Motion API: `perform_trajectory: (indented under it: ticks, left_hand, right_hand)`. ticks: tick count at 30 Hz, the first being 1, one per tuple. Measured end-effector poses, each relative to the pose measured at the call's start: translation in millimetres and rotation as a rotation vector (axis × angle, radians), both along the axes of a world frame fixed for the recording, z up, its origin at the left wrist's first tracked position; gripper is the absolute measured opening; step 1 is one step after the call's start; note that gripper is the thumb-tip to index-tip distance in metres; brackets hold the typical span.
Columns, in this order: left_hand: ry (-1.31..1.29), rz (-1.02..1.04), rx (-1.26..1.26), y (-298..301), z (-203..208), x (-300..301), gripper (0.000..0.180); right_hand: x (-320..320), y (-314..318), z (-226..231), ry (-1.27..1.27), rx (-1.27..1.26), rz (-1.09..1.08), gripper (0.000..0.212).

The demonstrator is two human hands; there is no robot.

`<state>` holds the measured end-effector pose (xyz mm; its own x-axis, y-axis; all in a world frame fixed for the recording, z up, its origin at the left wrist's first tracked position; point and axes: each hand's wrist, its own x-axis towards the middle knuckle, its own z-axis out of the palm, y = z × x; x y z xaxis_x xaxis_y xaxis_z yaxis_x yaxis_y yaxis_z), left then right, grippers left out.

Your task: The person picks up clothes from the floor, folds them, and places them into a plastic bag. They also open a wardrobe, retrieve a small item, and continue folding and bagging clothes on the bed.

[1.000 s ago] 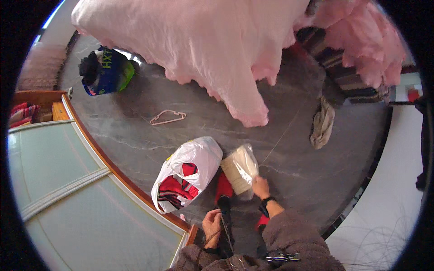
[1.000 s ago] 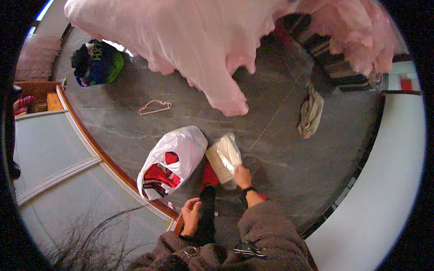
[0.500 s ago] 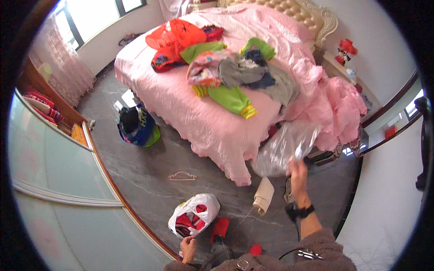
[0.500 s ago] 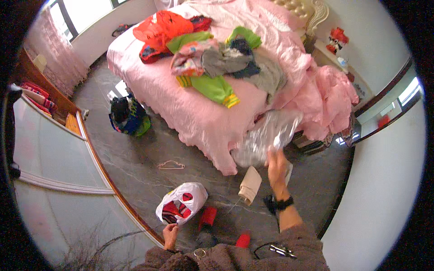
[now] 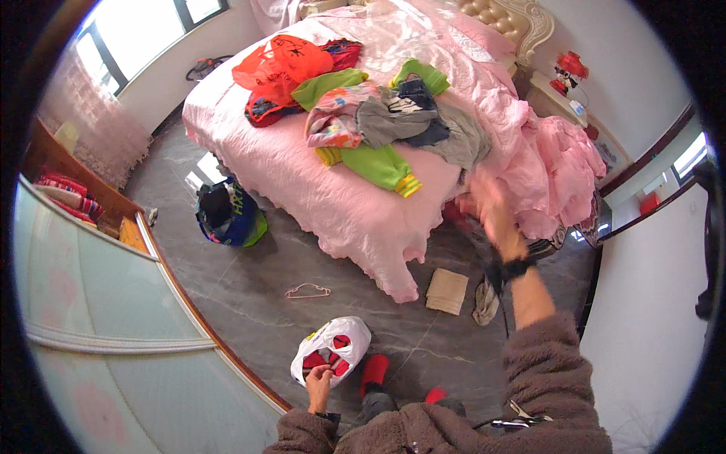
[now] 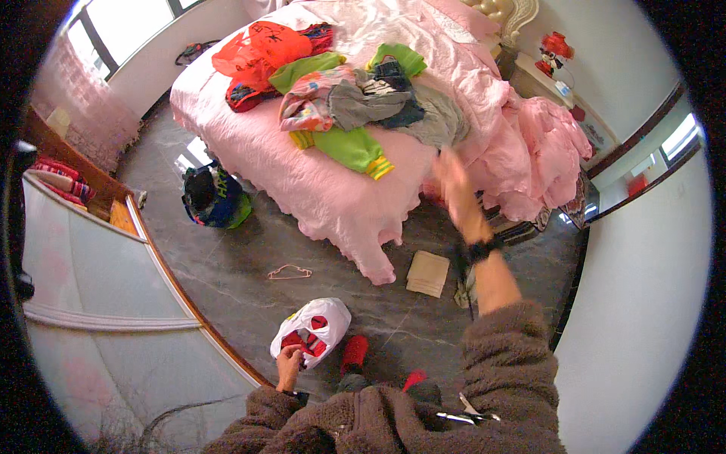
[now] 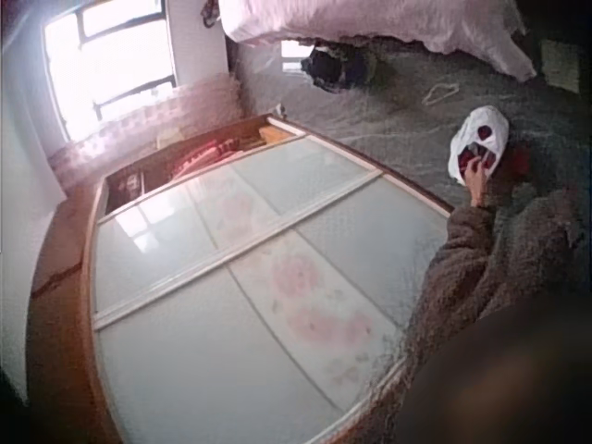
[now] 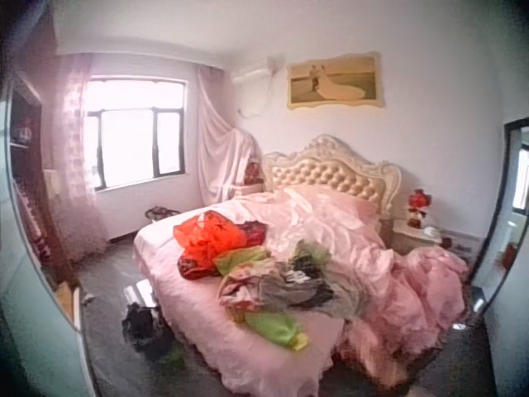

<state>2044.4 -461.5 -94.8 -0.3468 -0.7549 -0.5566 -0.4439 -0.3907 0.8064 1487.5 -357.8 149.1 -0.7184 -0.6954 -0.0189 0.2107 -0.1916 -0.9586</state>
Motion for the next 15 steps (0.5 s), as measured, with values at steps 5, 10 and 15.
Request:
perform_trajectory:
  ticks: [5,10,15]
  left_hand:
    - [-0.137,-0.128,-0.033,15.2,-10.1,-42.9,0.019]
    - [-0.141,-0.243,-0.031,47.2,-10.3,-118.6,0.022]
    - [-0.163,-0.56,-0.153,109.8,-40.7,-208.6,0.033]
  right_hand:
    - [85.7,180.0,-212.4,-0.198,0.798,-0.063,0.017]
    - [153.4,326.3,-325.1,-0.578,1.129,-0.233,0.023]
    - [121.6,379.3,-378.5,-0.403,1.231,-0.024,0.024]
